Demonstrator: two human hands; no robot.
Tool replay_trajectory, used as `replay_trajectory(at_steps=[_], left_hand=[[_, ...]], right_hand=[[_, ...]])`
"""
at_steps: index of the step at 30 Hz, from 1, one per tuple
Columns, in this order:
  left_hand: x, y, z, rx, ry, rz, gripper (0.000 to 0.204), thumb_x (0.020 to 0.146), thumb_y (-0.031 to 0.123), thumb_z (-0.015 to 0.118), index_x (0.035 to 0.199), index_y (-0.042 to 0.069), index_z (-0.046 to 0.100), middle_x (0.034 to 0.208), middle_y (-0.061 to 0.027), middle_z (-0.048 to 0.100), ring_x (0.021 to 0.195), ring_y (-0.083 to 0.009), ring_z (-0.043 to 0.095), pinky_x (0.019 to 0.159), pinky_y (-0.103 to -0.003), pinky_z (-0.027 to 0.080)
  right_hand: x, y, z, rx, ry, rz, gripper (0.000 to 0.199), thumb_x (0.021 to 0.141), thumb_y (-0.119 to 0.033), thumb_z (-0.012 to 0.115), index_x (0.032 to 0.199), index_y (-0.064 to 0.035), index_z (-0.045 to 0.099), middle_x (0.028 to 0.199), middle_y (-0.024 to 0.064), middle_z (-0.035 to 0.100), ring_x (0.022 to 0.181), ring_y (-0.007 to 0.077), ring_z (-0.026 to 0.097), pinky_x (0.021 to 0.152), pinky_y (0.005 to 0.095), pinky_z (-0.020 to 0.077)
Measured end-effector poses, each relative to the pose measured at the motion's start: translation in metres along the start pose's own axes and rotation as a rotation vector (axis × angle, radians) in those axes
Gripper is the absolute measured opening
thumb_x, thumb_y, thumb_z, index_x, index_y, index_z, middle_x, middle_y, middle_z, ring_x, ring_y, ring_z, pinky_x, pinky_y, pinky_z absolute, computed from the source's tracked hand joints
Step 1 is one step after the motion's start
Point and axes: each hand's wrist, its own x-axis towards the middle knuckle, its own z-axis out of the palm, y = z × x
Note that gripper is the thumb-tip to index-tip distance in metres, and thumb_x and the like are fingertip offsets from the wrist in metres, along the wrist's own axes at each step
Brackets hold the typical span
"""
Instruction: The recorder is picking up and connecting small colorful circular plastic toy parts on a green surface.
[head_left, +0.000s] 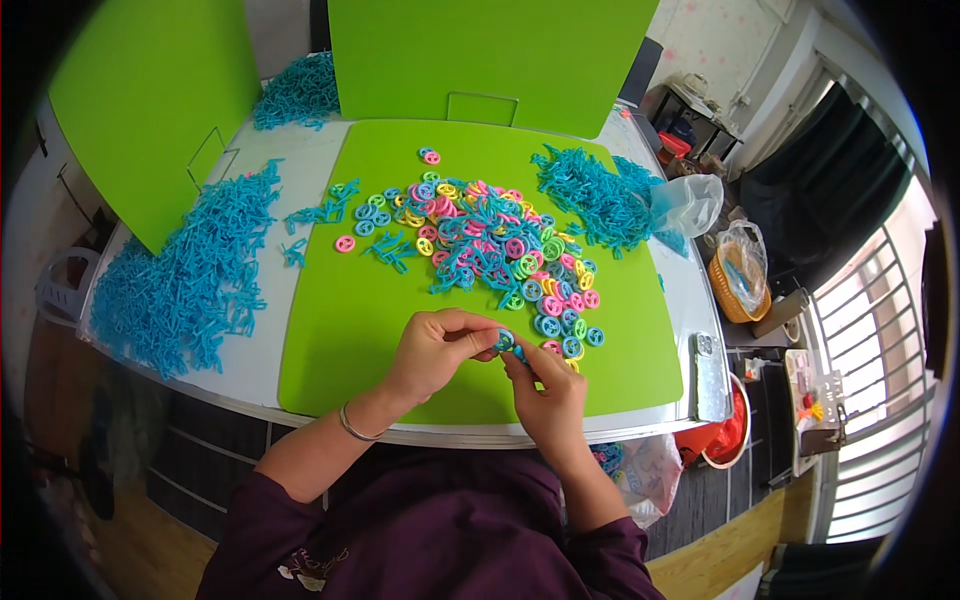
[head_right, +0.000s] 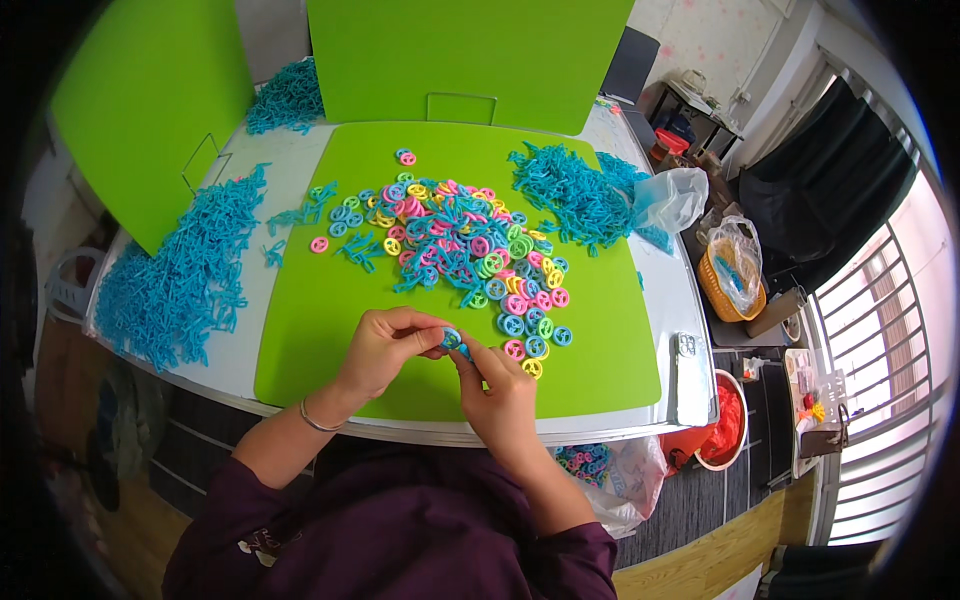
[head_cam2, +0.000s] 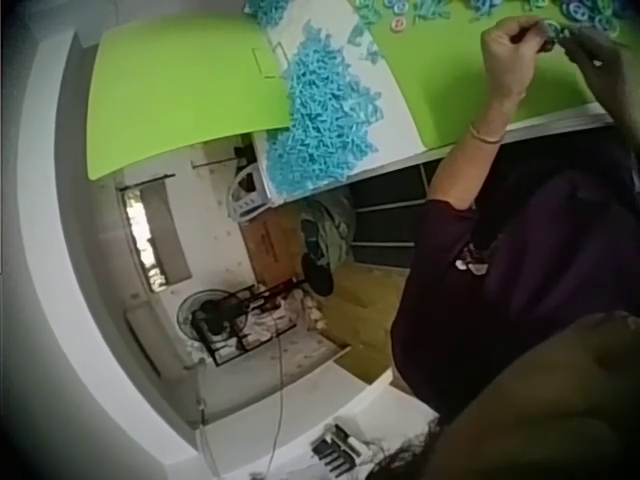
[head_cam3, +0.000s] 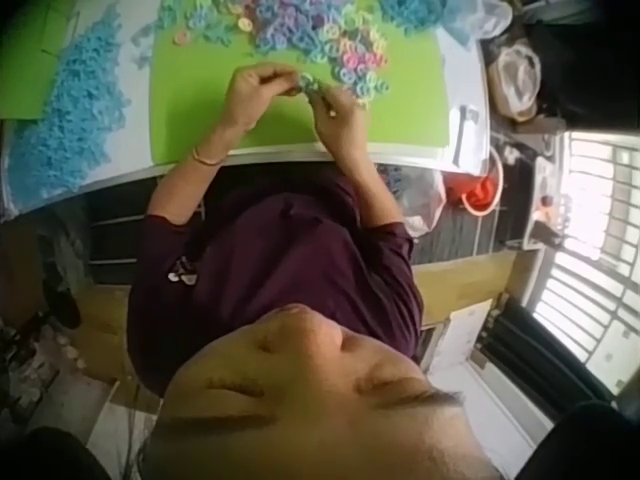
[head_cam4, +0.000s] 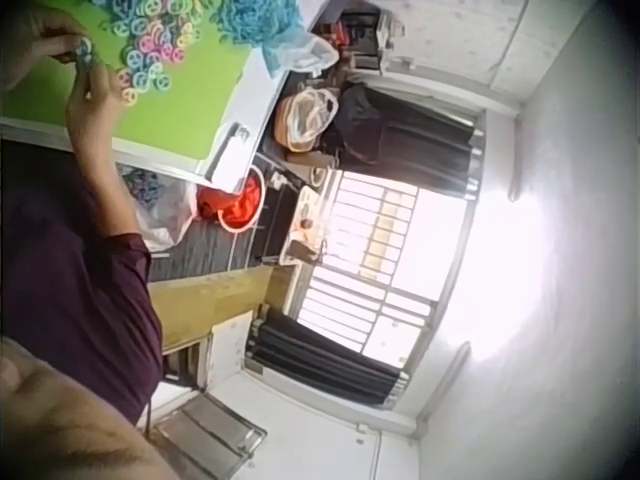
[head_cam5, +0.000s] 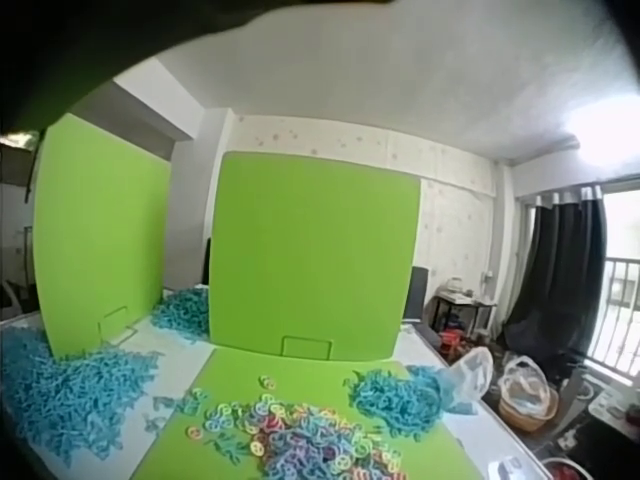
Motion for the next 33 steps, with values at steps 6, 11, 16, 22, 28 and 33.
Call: replay_trajectory(at_steps=[6,11,16,22,28,33], left_hand=[[-0.001,-0.001,-0.002,0.202,-0.025,0.234,0.011,0.087,0.003,0.062,0.095,-0.001,0.068,0.088,-0.0067,0.067,0.078,-0.0112,0.064,0.070,-0.023,0.054],[0.002,0.004,-0.001,-0.055,-0.064,-0.003,0.013,0.088,0.005,0.061,0.100,0.000,0.065,0.091,-0.0049,0.066,0.081,-0.0113,0.063,0.071,-0.024,0.054],[0.005,0.003,-0.011,-0.316,-0.036,-0.226,0.017,0.090,0.012,0.061,0.104,0.004,0.064,0.092,-0.0016,0.066,0.082,-0.0103,0.064,0.073,-0.023,0.053],[0.007,0.001,-0.009,-0.322,-0.087,-0.371,0.019,0.090,0.018,0.062,0.105,0.006,0.064,0.093,-0.0010,0.066,0.083,-0.0090,0.063,0.072,-0.022,0.052],[0.008,-0.009,0.011,-0.043,-0.309,-0.425,0.022,0.091,0.023,0.059,0.105,0.006,0.064,0.091,-0.0018,0.066,0.078,-0.0122,0.061,0.069,-0.025,0.050],[0.049,-0.016,0.027,0.853,-0.206,0.196,0.023,0.084,0.025,0.065,0.105,0.015,0.068,0.092,-0.0066,0.061,0.081,-0.0243,0.059,0.075,-0.033,0.048]], right_hand=[[0.002,0.002,0.002,0.457,-0.168,0.379,0.022,0.089,-0.009,0.061,0.107,0.0044,0.063,0.080,0.0084,0.067,0.075,0.0140,0.065,0.065,0.0253,0.0529],[-0.001,0.012,-0.003,0.834,-0.310,0.420,0.033,0.092,-0.010,0.056,0.121,0.0058,0.052,0.099,0.0129,0.064,0.092,0.0197,0.065,0.076,0.0317,0.0557],[-0.013,0.019,-0.009,0.744,-0.296,0.313,0.039,0.093,-0.011,0.054,0.127,0.0062,0.045,0.107,0.0152,0.063,0.098,0.0225,0.063,0.078,0.0326,0.0556],[-0.004,0.038,-0.035,-0.233,0.116,-0.705,0.042,0.066,-0.001,0.067,0.106,-0.0146,0.067,0.123,0.0147,0.056,0.109,0.0263,0.058,0.085,0.0371,0.0516],[-0.011,0.022,-0.038,0.044,-0.161,-0.640,0.015,0.072,-0.003,0.068,0.087,-0.0062,0.066,0.099,0.0120,0.065,0.101,0.0270,0.060,0.092,0.0426,0.0455],[-0.025,0.022,-0.039,1.047,0.022,0.354,0.008,0.090,-0.005,0.052,0.096,-0.0009,0.055,0.082,0.0095,0.060,0.075,0.0210,0.061,0.078,0.0384,0.0512]])
